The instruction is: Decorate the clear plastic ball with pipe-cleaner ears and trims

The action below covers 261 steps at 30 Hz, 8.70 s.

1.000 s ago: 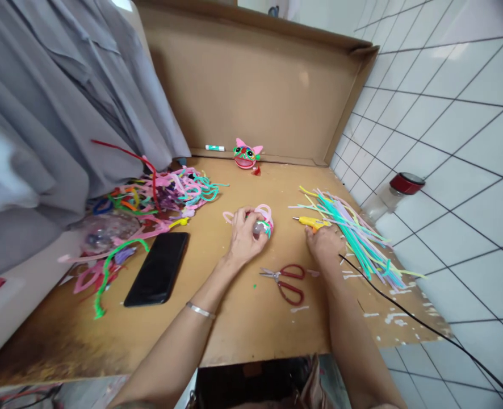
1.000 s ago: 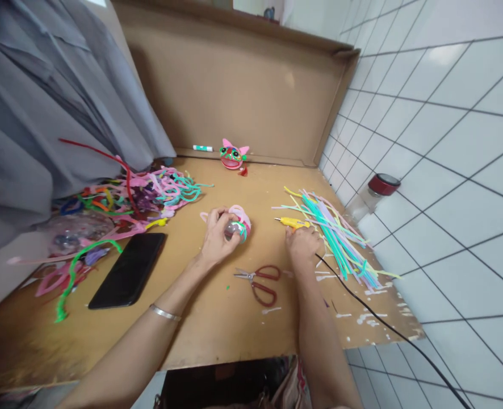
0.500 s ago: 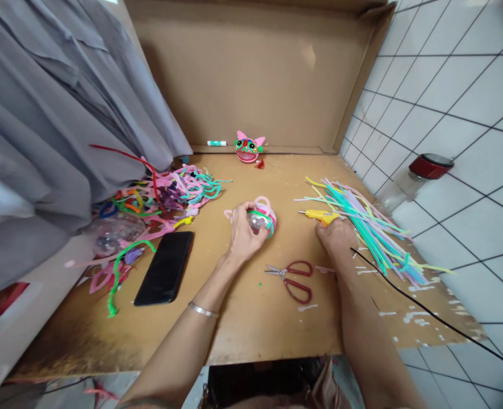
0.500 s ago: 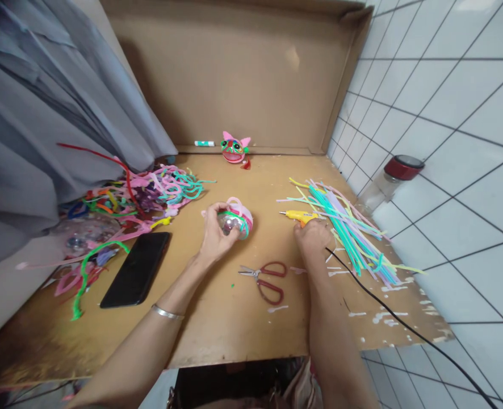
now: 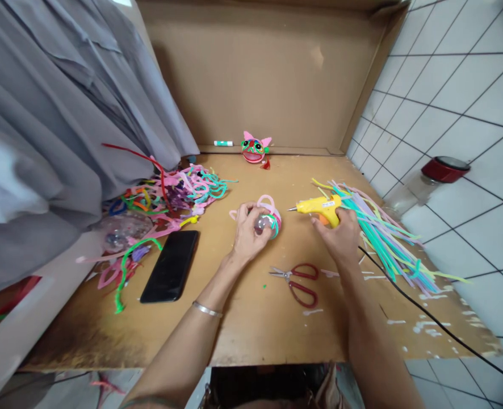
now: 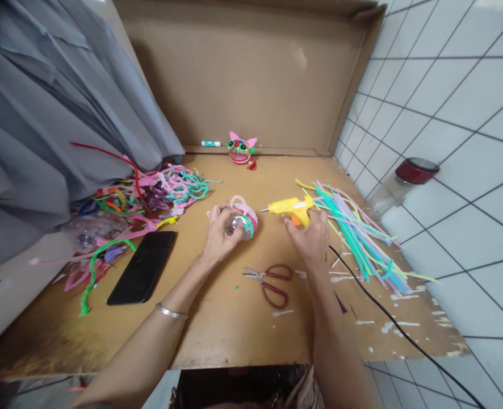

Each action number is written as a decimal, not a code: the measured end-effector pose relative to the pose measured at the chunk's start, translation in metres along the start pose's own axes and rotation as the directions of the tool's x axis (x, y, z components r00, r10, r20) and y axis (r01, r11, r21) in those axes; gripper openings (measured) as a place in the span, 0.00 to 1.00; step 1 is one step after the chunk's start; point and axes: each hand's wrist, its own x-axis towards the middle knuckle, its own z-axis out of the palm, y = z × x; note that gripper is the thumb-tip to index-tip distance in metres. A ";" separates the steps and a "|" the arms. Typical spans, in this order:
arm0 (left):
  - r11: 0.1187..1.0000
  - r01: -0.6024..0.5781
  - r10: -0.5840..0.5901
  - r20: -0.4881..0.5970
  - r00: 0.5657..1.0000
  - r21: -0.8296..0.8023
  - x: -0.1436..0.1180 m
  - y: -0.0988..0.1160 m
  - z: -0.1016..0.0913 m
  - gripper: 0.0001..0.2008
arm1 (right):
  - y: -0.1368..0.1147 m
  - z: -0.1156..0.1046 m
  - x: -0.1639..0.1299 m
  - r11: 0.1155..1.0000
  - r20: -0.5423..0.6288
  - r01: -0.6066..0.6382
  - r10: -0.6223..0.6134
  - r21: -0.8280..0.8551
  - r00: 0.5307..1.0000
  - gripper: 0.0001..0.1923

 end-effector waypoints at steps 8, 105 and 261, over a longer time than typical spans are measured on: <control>1.000 0.023 -0.023 0.019 1.000 0.019 0.000 0.002 -0.001 0.14 | -0.024 0.001 -0.014 0.975 -0.080 0.194 -0.186 0.104 0.979 0.16; 0.999 0.000 0.000 -0.020 1.000 -0.040 0.002 0.003 0.004 0.14 | -0.054 0.012 0.011 0.890 0.291 0.111 -0.259 0.442 0.921 0.12; 0.950 -0.227 0.241 -0.040 0.970 0.215 -0.014 0.012 0.015 0.07 | -0.038 0.061 -0.003 0.812 0.346 -0.214 0.016 0.543 0.938 0.08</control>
